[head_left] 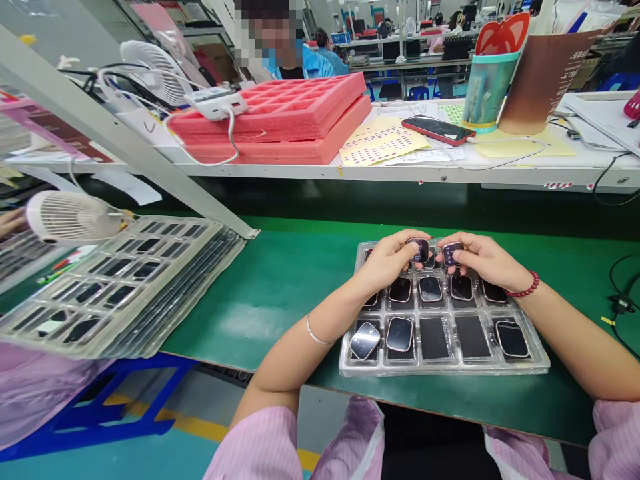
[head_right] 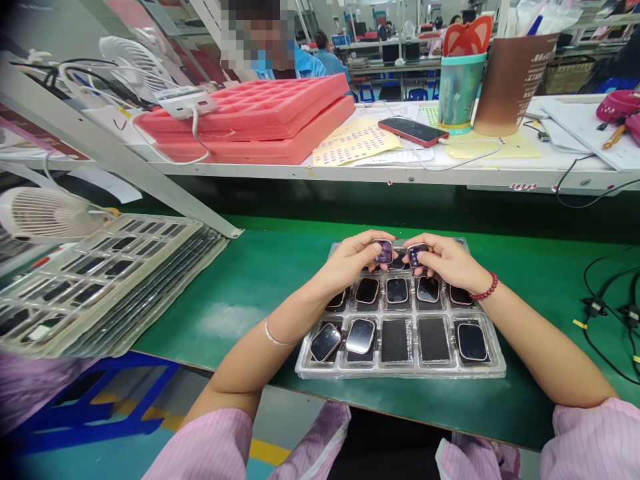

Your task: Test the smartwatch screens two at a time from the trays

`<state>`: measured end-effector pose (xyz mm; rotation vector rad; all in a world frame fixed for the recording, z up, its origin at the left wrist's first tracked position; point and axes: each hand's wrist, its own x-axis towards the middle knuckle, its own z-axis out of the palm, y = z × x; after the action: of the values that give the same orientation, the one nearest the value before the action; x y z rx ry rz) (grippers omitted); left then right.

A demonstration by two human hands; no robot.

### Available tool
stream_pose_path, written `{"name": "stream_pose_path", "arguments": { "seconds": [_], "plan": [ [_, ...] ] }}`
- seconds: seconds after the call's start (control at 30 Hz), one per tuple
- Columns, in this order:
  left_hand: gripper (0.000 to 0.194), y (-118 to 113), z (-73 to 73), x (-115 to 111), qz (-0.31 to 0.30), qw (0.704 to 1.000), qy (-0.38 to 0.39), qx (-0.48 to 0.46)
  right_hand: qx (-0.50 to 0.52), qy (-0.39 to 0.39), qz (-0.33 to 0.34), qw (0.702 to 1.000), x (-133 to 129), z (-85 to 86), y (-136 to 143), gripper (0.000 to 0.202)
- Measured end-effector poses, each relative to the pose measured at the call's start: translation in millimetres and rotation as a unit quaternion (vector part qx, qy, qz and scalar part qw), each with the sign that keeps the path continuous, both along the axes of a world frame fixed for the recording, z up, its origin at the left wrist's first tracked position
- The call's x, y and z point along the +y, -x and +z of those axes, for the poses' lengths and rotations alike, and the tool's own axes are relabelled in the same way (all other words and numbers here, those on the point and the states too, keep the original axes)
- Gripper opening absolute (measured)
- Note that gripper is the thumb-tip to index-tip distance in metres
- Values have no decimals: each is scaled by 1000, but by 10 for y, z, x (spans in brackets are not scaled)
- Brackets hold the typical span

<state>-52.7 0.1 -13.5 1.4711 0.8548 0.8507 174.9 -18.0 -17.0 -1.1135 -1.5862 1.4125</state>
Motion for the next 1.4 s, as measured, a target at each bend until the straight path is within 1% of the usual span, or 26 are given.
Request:
{"name": "stream_pose_path", "arguments": {
  "seconds": [0.13, 0.23, 0.3, 0.47, 0.63, 0.7, 1.4],
  "plan": [
    [36, -1, -18, 11, 15, 1000, -9, -3, 25, 8, -12, 1000, 12, -7, -7, 31],
    [44, -2, -50, 26, 5, 1000, -20, -19, 3, -9, -15, 1000, 10, -11, 2, 38],
    [41, -4, -61, 29, 0, 999, -22, -24, -9, -14, -11, 1000, 4, -10, 10, 40],
    [43, -4, -13, 1, 15, 999, -33, 4, -18, -31, 6, 999, -12, 18, 17, 43],
    [28, -9, 42, -20, 2, 1000, -11, -8, -28, -5, -3, 1000, -6, 27, 5, 31],
    [25, -13, 47, -18, -3, 1000, -7, -14, -31, 0, -5, 1000, -1, 22, 3, 28],
    [24, -22, 28, -7, 6, 1000, -9, -10, -40, -2, -1, 999, -10, 19, 18, 23]
  ]
}}
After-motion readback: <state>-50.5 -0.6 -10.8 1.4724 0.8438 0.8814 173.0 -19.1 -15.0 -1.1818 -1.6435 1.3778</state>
